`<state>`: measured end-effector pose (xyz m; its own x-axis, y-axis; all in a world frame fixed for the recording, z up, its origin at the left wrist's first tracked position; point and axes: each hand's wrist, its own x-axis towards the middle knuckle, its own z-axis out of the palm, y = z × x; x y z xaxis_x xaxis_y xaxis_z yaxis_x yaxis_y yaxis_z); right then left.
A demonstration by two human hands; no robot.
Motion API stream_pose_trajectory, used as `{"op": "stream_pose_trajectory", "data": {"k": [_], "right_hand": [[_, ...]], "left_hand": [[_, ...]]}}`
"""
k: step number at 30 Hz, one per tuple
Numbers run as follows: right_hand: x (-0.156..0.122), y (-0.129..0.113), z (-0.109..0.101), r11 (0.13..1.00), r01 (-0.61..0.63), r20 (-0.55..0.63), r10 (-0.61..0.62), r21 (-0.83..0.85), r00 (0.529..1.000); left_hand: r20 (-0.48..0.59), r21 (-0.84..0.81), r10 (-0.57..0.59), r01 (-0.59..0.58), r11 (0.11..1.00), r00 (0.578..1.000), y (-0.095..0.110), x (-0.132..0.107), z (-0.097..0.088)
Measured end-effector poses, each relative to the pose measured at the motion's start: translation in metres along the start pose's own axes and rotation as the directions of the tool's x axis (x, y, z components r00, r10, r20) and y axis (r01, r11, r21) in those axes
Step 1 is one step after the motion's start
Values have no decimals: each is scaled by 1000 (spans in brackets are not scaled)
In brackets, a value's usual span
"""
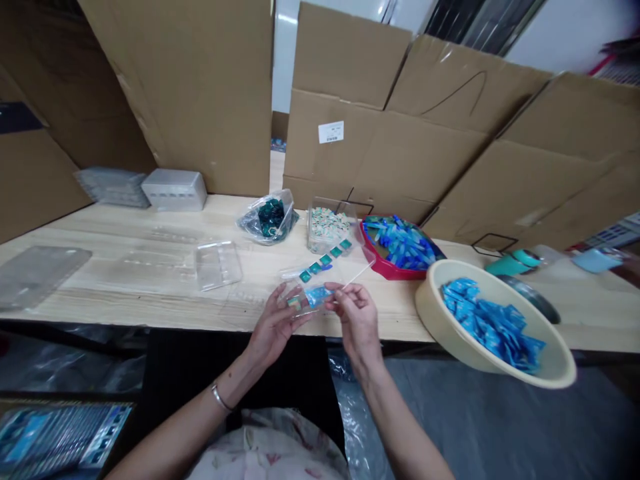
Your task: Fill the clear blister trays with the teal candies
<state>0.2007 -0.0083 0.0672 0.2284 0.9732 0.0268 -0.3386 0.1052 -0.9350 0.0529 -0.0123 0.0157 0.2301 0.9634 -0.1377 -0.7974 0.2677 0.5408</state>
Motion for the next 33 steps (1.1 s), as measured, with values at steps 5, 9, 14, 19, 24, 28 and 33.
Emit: {"op": "stream_pose_trajectory", "data": {"k": [5,9,14,19,24,28,33], "right_hand": [[-17,28,10,979,-135,-83,149,154,985],[-29,32,9,968,-226,-42,232,108,972],[-35,23,-18,910,-260,18,281,-322,960],[-13,6,-53,715,3,-218,-216,-699,952],[15,4,-50,877,-52,40,81,-478,996],[7,12,-26,887,-28,153,111,-462,982],[-27,17,25,790,60,330,184,-610,926]], "left_hand": [[51,-7,-13,13,1000,999,-16,4,4],[60,47,-2,-1,999,998,-18,8,0],[73,17,-1,0,1000,997,-15,8,-2],[89,7,-86,86,996,992,-7,-2,-2],[221,11,-173,175,984,960,20,-15,-1],[217,14,-117,117,993,969,47,-44,-2],[-25,185,149,-142,973,989,71,-107,-28]]}}
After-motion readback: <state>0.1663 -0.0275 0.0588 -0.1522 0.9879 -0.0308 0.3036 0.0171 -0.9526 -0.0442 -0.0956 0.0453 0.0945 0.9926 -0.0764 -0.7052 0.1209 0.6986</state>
